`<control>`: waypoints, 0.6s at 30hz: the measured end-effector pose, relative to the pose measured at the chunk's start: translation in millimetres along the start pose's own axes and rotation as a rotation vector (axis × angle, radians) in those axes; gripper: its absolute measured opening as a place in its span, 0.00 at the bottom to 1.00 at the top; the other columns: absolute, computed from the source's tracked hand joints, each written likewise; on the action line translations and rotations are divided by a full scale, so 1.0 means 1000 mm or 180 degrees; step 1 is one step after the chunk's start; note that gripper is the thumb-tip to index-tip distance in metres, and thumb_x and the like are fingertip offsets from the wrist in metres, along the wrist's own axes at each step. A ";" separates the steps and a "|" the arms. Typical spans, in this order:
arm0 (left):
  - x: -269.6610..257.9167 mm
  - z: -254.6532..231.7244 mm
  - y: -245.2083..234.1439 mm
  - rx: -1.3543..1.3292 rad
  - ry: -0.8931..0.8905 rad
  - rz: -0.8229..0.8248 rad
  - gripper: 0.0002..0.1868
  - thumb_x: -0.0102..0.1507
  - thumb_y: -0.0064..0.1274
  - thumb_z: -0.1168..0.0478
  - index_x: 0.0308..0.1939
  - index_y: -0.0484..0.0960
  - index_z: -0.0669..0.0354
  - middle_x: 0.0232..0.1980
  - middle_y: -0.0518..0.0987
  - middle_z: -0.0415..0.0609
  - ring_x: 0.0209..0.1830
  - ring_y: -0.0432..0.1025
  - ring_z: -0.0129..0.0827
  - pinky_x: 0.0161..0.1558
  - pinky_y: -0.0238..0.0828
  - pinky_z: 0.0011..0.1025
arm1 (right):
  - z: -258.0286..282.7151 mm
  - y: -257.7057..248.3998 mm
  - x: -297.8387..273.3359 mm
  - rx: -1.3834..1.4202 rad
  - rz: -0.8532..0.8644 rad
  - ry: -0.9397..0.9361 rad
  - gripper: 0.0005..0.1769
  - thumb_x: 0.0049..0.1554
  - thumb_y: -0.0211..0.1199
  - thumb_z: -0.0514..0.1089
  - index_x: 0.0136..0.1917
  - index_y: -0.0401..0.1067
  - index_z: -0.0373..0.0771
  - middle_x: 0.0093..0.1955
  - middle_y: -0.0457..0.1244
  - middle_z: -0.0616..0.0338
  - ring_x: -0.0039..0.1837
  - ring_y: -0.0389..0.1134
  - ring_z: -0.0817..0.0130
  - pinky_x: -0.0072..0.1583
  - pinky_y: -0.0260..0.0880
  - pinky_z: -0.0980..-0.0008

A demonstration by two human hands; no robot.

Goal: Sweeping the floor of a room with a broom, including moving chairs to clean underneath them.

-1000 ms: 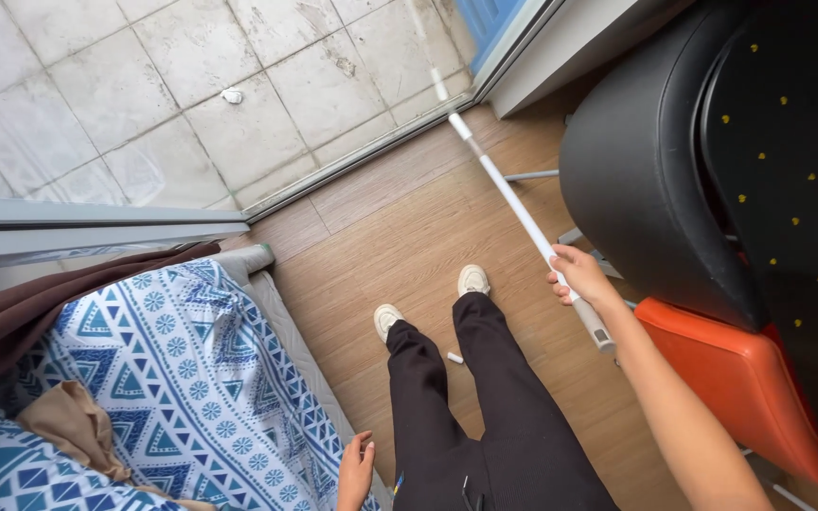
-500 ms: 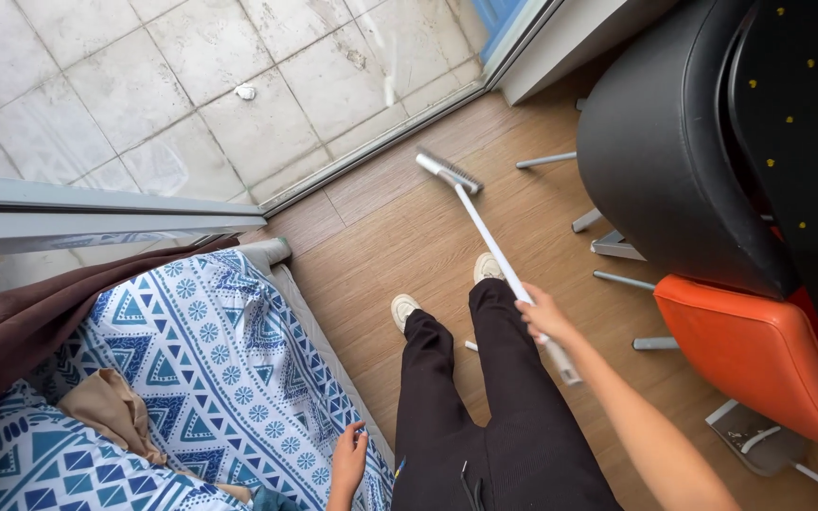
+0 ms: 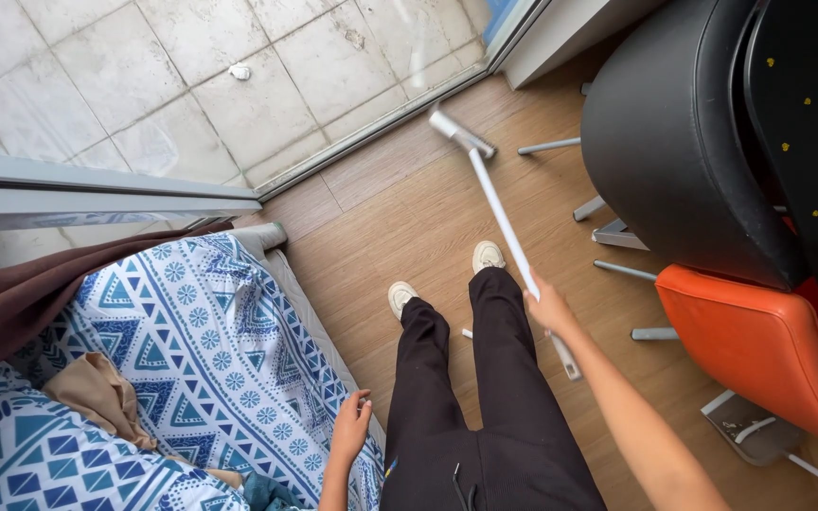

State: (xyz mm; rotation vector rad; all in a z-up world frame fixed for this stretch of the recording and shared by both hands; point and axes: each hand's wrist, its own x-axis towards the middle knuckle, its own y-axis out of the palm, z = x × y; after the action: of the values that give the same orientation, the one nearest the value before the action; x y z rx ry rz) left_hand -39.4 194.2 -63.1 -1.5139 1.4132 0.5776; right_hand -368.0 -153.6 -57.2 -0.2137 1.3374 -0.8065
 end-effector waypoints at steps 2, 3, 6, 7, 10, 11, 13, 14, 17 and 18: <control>0.009 0.007 0.005 0.0012 0.0027 0.0013 0.21 0.71 0.38 0.52 0.64 0.75 0.50 0.64 0.77 0.50 0.62 0.73 0.39 0.63 0.68 0.38 | 0.003 -0.014 -0.049 0.0029 0.0328 0.0092 0.37 0.63 0.48 0.49 0.84 0.48 0.58 0.57 0.68 0.44 0.34 0.67 0.49 0.31 0.73 0.53; 0.013 0.011 0.007 0.0037 0.0067 0.0014 0.20 0.70 0.39 0.52 0.63 0.76 0.50 0.62 0.78 0.51 0.61 0.73 0.39 0.62 0.67 0.39 | 0.004 -0.021 -0.075 0.0077 0.0648 0.0175 0.37 0.65 0.47 0.48 0.85 0.46 0.58 0.56 0.69 0.49 0.30 0.63 0.60 0.27 0.68 0.59; 0.017 0.012 0.016 0.0149 -0.0029 0.0020 0.20 0.70 0.38 0.52 0.63 0.75 0.50 0.63 0.77 0.51 0.61 0.74 0.39 0.63 0.68 0.38 | -0.043 -0.031 -0.082 -0.0007 0.0470 0.0033 0.36 0.63 0.50 0.50 0.83 0.51 0.62 0.76 0.62 0.66 0.62 0.70 0.59 0.58 0.68 0.65; 0.017 0.010 0.019 0.0144 -0.0035 0.0019 0.20 0.70 0.38 0.52 0.63 0.75 0.50 0.63 0.77 0.51 0.61 0.74 0.39 0.63 0.68 0.38 | -0.039 -0.042 -0.082 -0.0013 0.0475 0.0032 0.36 0.63 0.50 0.50 0.83 0.51 0.62 0.76 0.62 0.66 0.62 0.70 0.59 0.58 0.68 0.65; 0.017 0.005 0.032 0.0139 -0.0096 -0.0017 0.21 0.70 0.38 0.51 0.63 0.76 0.50 0.61 0.78 0.51 0.61 0.73 0.40 0.61 0.68 0.40 | -0.021 -0.075 -0.073 0.0334 0.0220 0.0180 0.37 0.63 0.51 0.48 0.84 0.51 0.62 0.54 0.69 0.52 0.24 0.58 0.60 0.24 0.63 0.60; 0.016 0.004 0.039 0.0086 -0.0111 -0.0089 0.22 0.70 0.38 0.50 0.63 0.76 0.51 0.62 0.78 0.50 0.61 0.73 0.40 0.60 0.68 0.41 | -0.010 -0.086 -0.065 0.0426 0.0073 0.0152 0.37 0.63 0.51 0.46 0.84 0.50 0.59 0.45 0.66 0.50 0.25 0.58 0.59 0.26 0.64 0.58; 0.014 0.005 0.059 -0.0002 -0.0136 -0.0181 0.22 0.70 0.38 0.50 0.63 0.76 0.52 0.63 0.77 0.49 0.60 0.74 0.40 0.59 0.69 0.42 | 0.008 -0.099 -0.038 0.0489 -0.0066 0.0098 0.38 0.62 0.50 0.45 0.85 0.50 0.55 0.37 0.64 0.49 0.27 0.58 0.58 0.28 0.65 0.57; 0.015 0.005 0.073 -0.0057 -0.0149 -0.0325 0.21 0.68 0.40 0.51 0.62 0.78 0.51 0.59 0.80 0.49 0.58 0.75 0.39 0.58 0.68 0.40 | 0.016 -0.103 -0.016 0.0494 -0.0220 0.0081 0.38 0.63 0.50 0.44 0.84 0.50 0.51 0.45 0.66 0.46 0.26 0.61 0.56 0.31 0.68 0.55; 0.005 -0.009 0.118 -0.0223 -0.0247 -0.0376 0.21 0.68 0.41 0.52 0.61 0.79 0.51 0.58 0.81 0.49 0.59 0.75 0.39 0.60 0.68 0.39 | 0.045 -0.109 0.033 0.0478 -0.0339 0.0092 0.38 0.62 0.47 0.41 0.84 0.48 0.47 0.58 0.66 0.45 0.28 0.64 0.55 0.32 0.71 0.56; -0.001 -0.015 0.131 -0.0278 -0.0301 -0.0259 0.21 0.69 0.39 0.51 0.62 0.78 0.52 0.62 0.79 0.49 0.61 0.75 0.39 0.61 0.69 0.39 | 0.056 -0.107 0.046 0.0509 -0.0326 0.0157 0.39 0.60 0.44 0.39 0.84 0.47 0.45 0.63 0.64 0.47 0.31 0.65 0.56 0.31 0.71 0.58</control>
State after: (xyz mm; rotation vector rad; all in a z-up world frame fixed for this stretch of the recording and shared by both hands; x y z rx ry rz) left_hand -166.8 197.1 -97.1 -1.5844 1.2629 0.6593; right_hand -358.3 -276.3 -17.3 -0.1375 1.3089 -1.0060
